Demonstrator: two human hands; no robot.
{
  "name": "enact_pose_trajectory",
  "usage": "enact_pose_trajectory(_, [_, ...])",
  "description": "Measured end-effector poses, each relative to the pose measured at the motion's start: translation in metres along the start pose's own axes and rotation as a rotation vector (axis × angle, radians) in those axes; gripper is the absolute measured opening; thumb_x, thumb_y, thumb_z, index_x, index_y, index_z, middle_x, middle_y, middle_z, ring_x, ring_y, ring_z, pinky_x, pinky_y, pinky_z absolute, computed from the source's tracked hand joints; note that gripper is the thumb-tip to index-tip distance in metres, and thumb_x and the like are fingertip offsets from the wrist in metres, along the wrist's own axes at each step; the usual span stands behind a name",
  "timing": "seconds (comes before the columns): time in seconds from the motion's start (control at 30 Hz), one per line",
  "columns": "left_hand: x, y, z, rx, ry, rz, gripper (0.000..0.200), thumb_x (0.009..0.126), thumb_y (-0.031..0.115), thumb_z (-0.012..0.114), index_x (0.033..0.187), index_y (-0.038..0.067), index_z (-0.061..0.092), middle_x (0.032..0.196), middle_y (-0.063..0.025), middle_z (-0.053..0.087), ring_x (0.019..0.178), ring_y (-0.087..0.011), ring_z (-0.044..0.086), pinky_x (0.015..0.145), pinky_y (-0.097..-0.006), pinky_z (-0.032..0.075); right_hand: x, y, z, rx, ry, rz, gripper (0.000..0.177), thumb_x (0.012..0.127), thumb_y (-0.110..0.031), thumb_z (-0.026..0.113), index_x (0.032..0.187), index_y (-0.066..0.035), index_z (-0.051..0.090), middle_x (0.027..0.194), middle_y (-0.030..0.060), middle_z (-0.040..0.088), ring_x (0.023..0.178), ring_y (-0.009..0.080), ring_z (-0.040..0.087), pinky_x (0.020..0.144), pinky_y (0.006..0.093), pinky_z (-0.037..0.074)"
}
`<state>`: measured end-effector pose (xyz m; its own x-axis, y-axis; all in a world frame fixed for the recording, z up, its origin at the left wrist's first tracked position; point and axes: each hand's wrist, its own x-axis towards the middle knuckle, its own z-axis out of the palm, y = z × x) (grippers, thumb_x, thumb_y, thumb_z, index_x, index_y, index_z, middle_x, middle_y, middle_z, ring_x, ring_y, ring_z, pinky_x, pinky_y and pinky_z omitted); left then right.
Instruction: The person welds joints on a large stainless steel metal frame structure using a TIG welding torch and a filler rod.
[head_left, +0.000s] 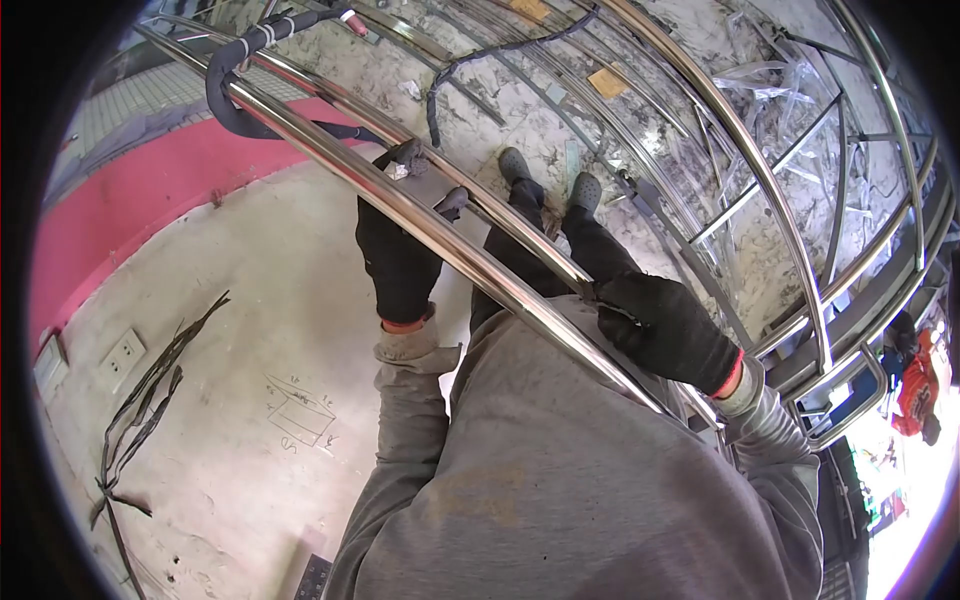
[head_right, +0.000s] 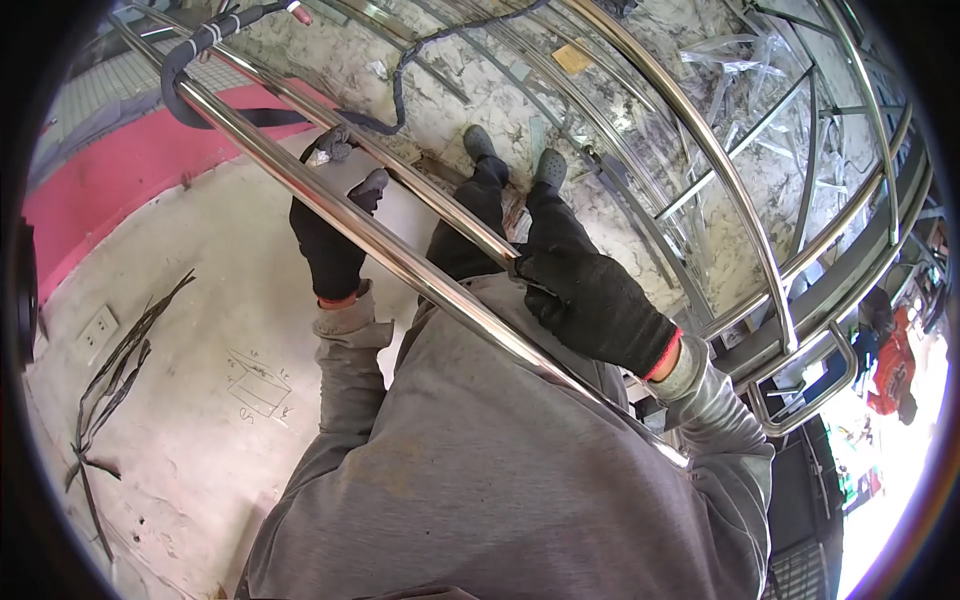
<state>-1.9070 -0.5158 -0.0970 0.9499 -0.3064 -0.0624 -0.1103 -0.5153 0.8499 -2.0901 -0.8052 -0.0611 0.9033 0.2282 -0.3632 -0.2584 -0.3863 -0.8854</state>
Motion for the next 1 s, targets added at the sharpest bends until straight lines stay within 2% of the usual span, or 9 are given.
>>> enact_pose_trajectory(0.1, [-0.002, 0.0, 0.001, -0.263, 0.045, -0.17, 0.057, 0.088, -0.001, 0.08, 0.139, -0.003, 0.055, 0.125, -0.0137, 0.066, 0.104, -0.0225, 0.07, 0.086, -0.0382, 0.066, 0.0, 0.002, 0.0, 0.001, 0.002, -0.018, 0.04, 0.088, -0.011, 0.075, 0.128, -0.009, 0.071, 0.106, 0.0188, 0.074, 0.093, 0.0383, 0.073, 0.079, 0.0452, 0.06])
enact_pose_trajectory(0.2, [-0.001, -0.003, -0.001, -0.444, 0.057, -0.306, 0.062, 0.085, 0.002, 0.086, 0.139, -0.002, 0.056, 0.125, -0.0141, 0.067, 0.102, -0.0219, 0.07, 0.084, -0.0374, 0.064, 0.002, 0.002, 0.001, 0.018, 0.03, -0.054, 0.036, 0.087, -0.009, 0.077, 0.122, -0.005, 0.071, 0.101, 0.0194, 0.072, 0.089, 0.0388, 0.072, 0.076, 0.0453, 0.058])
enact_pose_trajectory(0.3, [-0.001, -0.009, -0.003, -0.041, -0.001, -0.096, 0.039, 0.102, 0.008, 0.064, 0.137, -0.008, 0.058, 0.102, -0.0201, 0.077, 0.088, -0.0279, 0.078, 0.073, -0.0333, 0.065, 0.001, 0.002, 0.0, 0.027, 0.035, -0.063, 0.035, 0.087, -0.008, 0.076, 0.122, -0.004, 0.071, 0.101, 0.0195, 0.072, 0.088, 0.0387, 0.073, 0.075, 0.045, 0.059])
enact_pose_trajectory(0.4, [-0.003, -0.005, -0.003, 0.169, -0.025, 0.012, 0.072, 0.079, 0.014, 0.095, 0.139, 0.003, 0.057, 0.125, -0.0148, 0.07, 0.103, -0.0251, 0.072, 0.085, -0.0389, 0.06, 0.002, 0.0, -0.002, 0.009, 0.002, -0.031, 0.04, 0.088, -0.009, 0.074, 0.128, -0.007, 0.071, 0.106, 0.0192, 0.074, 0.091, 0.0381, 0.074, 0.078, 0.0446, 0.06])
enact_pose_trajectory(0.5, [-0.001, 0.001, 0.001, 0.073, -0.025, -0.147, 0.074, 0.077, 0.014, 0.096, 0.139, 0.002, 0.057, 0.122, -0.0147, 0.072, 0.102, -0.0289, 0.072, 0.088, -0.0395, 0.059, 0.002, -0.001, 0.0, 0.011, 0.03, -0.057, 0.036, 0.086, -0.007, 0.076, 0.122, -0.002, 0.071, 0.1, 0.0204, 0.073, 0.087, 0.0385, 0.073, 0.074, 0.045, 0.058])
enact_pose_trajectory(0.6, [0.005, 0.003, 0.01, 0.204, 0.105, 0.269, 0.052, 0.084, -0.008, 0.082, 0.132, -0.002, 0.064, 0.103, -0.0123, 0.077, 0.081, -0.016, 0.072, 0.069, -0.0294, 0.059, 0.001, 0.001, -0.001, 0.022, 0.028, -0.057, 0.037, 0.086, -0.007, 0.077, 0.122, -0.002, 0.07, 0.101, 0.0205, 0.073, 0.088, 0.0386, 0.073, 0.075, 0.045, 0.059])
enact_pose_trajectory(0.8, [-0.008, -0.026, 0.004, 0.017, 0.095, 0.059, 0.047, 0.09, -0.003, 0.078, 0.134, -0.005, 0.062, 0.097, -0.013, 0.076, 0.081, -0.0178, 0.072, 0.069, -0.0294, 0.059, 0.002, 0.002, -0.003, 0.008, -0.037, -0.01, 0.04, 0.088, -0.009, 0.075, 0.128, -0.007, 0.071, 0.107, 0.0195, 0.074, 0.093, 0.0382, 0.074, 0.079, 0.0447, 0.06])
enact_pose_trajectory(0.9, [-0.01, -0.027, 0.005, -0.089, 0.07, -0.102, 0.063, 0.085, 0.014, 0.087, 0.138, -0.001, 0.055, 0.113, -0.0131, 0.069, 0.089, -0.0238, 0.066, 0.079, -0.0392, 0.058, 0.002, 0.001, -0.003, 0.014, -0.031, -0.016, 0.04, 0.088, -0.009, 0.075, 0.128, -0.007, 0.071, 0.107, 0.0195, 0.074, 0.093, 0.038, 0.074, 0.079, 0.0446, 0.06])
enact_pose_trajectory(1.0, [-0.004, -0.015, 0.004, -0.095, 0.075, -0.086, 0.062, 0.086, 0.009, 0.086, 0.139, 0.001, 0.056, 0.117, -0.0134, 0.068, 0.09, -0.0239, 0.065, 0.081, -0.0389, 0.057, 0.001, 0.004, -0.002, 0.004, -0.016, -0.036, 0.04, 0.088, -0.01, 0.075, 0.128, -0.007, 0.07, 0.109, 0.0195, 0.074, 0.095, 0.0381, 0.074, 0.081, 0.0442, 0.061])
